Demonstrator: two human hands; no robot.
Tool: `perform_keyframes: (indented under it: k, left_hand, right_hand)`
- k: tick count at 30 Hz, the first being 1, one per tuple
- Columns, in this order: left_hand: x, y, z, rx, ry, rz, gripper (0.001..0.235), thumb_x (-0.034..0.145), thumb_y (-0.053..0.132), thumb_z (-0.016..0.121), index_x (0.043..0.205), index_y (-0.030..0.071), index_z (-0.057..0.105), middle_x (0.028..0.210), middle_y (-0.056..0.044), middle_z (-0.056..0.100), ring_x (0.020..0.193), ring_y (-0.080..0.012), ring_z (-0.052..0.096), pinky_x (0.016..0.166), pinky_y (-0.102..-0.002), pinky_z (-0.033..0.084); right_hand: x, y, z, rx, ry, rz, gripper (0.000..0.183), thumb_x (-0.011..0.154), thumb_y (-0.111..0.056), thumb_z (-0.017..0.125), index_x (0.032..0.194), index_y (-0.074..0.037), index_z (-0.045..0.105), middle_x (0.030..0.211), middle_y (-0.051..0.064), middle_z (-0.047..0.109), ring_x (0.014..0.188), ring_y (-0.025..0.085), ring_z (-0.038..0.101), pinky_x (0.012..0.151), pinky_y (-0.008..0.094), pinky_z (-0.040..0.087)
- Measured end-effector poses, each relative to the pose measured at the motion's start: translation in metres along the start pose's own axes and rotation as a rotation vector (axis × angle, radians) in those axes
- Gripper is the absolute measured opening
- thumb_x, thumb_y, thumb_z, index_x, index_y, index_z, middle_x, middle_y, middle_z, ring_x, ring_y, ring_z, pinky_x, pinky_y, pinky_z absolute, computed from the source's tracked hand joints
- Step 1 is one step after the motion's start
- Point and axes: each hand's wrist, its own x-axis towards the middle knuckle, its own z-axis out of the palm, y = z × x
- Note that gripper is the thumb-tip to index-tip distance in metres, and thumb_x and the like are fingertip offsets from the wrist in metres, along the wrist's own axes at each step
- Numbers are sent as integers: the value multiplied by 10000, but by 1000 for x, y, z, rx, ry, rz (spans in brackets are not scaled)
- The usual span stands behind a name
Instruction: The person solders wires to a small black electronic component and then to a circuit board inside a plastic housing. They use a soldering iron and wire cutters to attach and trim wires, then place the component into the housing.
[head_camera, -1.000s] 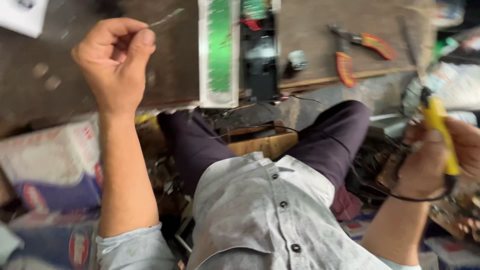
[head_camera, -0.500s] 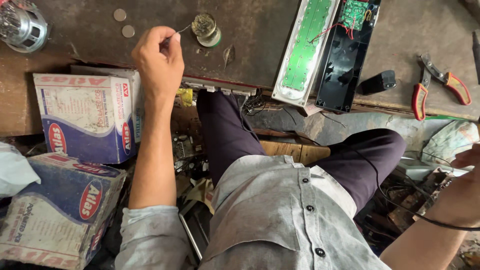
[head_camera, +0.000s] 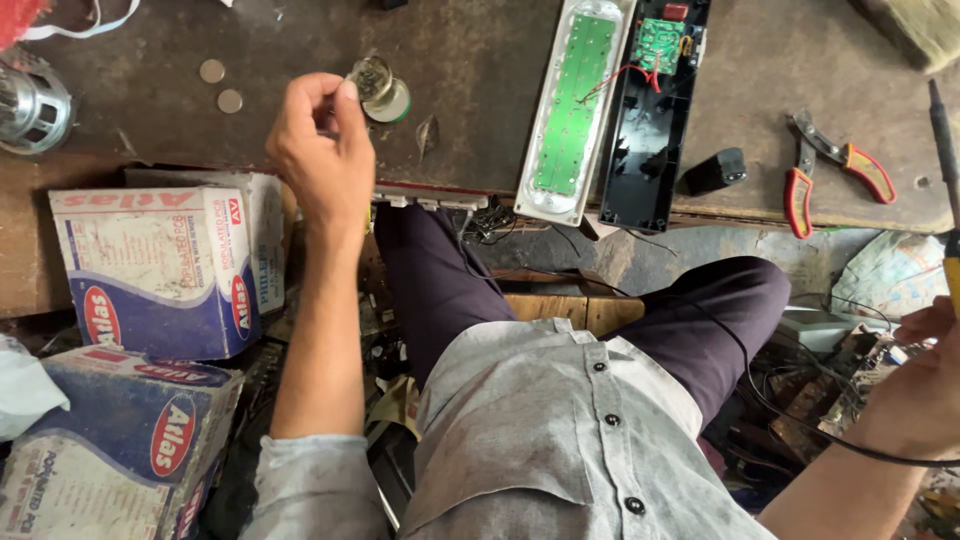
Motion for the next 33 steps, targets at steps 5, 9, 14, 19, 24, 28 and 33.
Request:
perform_keyframes:
  k: [5, 9, 14, 19, 24, 28, 33]
  left_hand:
    - [-41, 81, 45, -377, -155, -62, 97, 1052, 110, 674, 1069, 15, 662, 918, -52, 711, 815, -107, 668, 750, -261, 547]
    - [-71, 131, 83, -620, -433, -180, 162, 1060, 129, 642, 1146, -9, 634, 968, -59, 765, 901, -98, 728, 831, -254, 578]
    - [-88, 158, 117, -671, -568, -158, 136, 1024, 109, 723, 1068, -11, 675, 941, -60, 772, 876, -96, 736, 818, -244, 593]
    - [-91, 149, 146, -794, -703, -171, 136, 1020, 71, 750, 1037, -14, 646, 1015, -116, 746, 852, -109, 705, 792, -260, 599]
    - [-67, 138, 166, -1021, -939, -117, 138, 1054, 98, 657, 1075, 8, 555, 1410, -256, 616, 964, -143, 727, 834, -290, 644]
    - [-50, 135, 176, -918, -1105, -45, 173, 1020, 114, 653, 980, 18, 515, 1440, -290, 604, 945, -149, 762, 777, -279, 637]
    - [-59, 137, 185, -981, -1066, -54, 162, 1067, 95, 651, 1040, 7, 517, 1388, -340, 652, 1197, -177, 731, 1011, -308, 606]
  right_hand:
    - [1, -14, 16, 59, 52, 28, 389, 1123, -246, 591, 1358, 62, 632, 1081, 114, 679, 875, 164, 643, 733, 261, 482]
    - [-11, -44, 33, 138, 68, -168, 336, 1106, -151, 724, 1331, 58, 588, 1032, 191, 693, 788, 234, 680, 692, 319, 562]
    - [-38, -82, 57, 56, 27, -235, 230, 1144, -83, 792, 1221, 72, 640, 992, 222, 701, 754, 255, 686, 689, 322, 592]
    - [-47, -104, 69, -89, -29, -175, 235, 1115, -116, 780, 1192, 92, 701, 950, 192, 715, 734, 212, 703, 664, 275, 581]
    - [-47, -104, 77, 30, 17, -132, 227, 1101, -96, 779, 1196, 93, 697, 958, 192, 714, 735, 206, 698, 665, 271, 577]
    - [-46, -100, 76, 103, 40, -109, 228, 1084, -89, 783, 1188, 93, 693, 964, 199, 718, 732, 208, 700, 673, 277, 581]
    - [-44, -100, 78, 98, 46, -127, 239, 1073, -97, 783, 1184, 95, 695, 958, 203, 722, 730, 212, 704, 668, 279, 581]
